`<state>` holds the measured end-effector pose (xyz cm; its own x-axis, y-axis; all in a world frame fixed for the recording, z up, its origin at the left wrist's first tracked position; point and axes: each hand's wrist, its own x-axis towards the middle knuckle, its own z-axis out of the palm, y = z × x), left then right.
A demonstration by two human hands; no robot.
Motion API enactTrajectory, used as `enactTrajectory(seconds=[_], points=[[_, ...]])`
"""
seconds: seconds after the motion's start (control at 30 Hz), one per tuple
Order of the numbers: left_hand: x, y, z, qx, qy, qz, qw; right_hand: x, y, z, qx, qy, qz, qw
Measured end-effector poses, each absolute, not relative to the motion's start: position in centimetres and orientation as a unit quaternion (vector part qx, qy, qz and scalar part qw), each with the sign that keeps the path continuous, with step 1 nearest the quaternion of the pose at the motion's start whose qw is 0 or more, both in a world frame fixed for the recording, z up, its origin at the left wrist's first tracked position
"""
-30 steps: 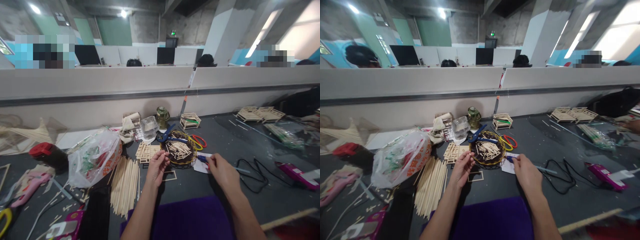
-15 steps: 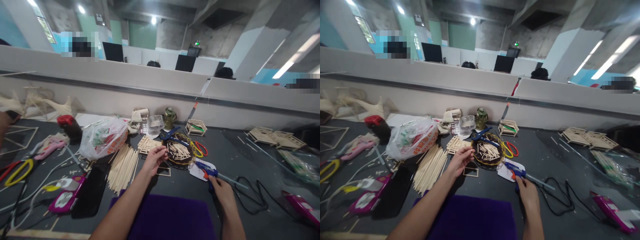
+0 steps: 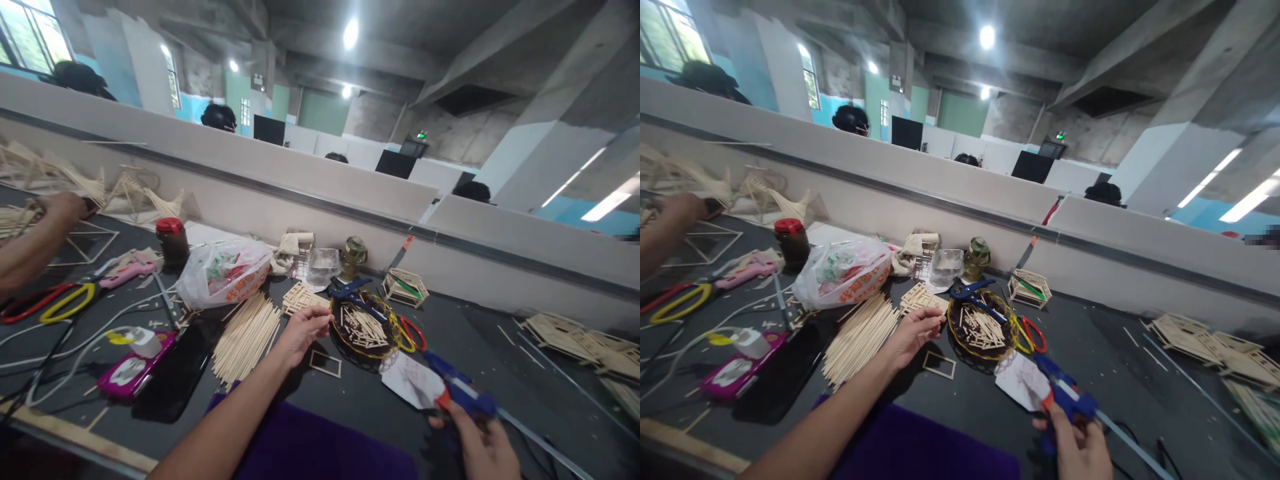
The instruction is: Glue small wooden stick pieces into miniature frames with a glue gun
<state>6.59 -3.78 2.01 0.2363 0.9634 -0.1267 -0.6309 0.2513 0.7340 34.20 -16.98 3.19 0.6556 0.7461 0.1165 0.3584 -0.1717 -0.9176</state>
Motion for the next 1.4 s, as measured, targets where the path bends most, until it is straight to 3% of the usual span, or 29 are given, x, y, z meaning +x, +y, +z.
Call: enactTrajectory(seconds=[0.1,0.23,0.63,0.87,1.4], points=[[6.4,-3.6,2.0,0.294,0.290,0.563,0.715,30.5,-15.2,6.0,-0.644,-0.334,0.261,0.637],[6.0,-3.6,2.1,0.295,0.301,0.583,0.694,26.1,-12.0,6.3,-0.547,-0.399,0.294,0.675],[6.4,-3.7,2.2,0.341,0.326,0.582,0.662,24.1,-11.0,3.6,-0.504,-0.447,0.443,0.592],[5.9,-3.4,2.4,0.394,0.351,0.621,0.579,24.4,-10.7,2.3,-0.527,-0.472,0.435,0.558],[6.0,-3.5,2.5,0.448,0.361,0.601,0.555,23.9,-10.6,2.1,-0.607,-0.517,0.373,0.475]])
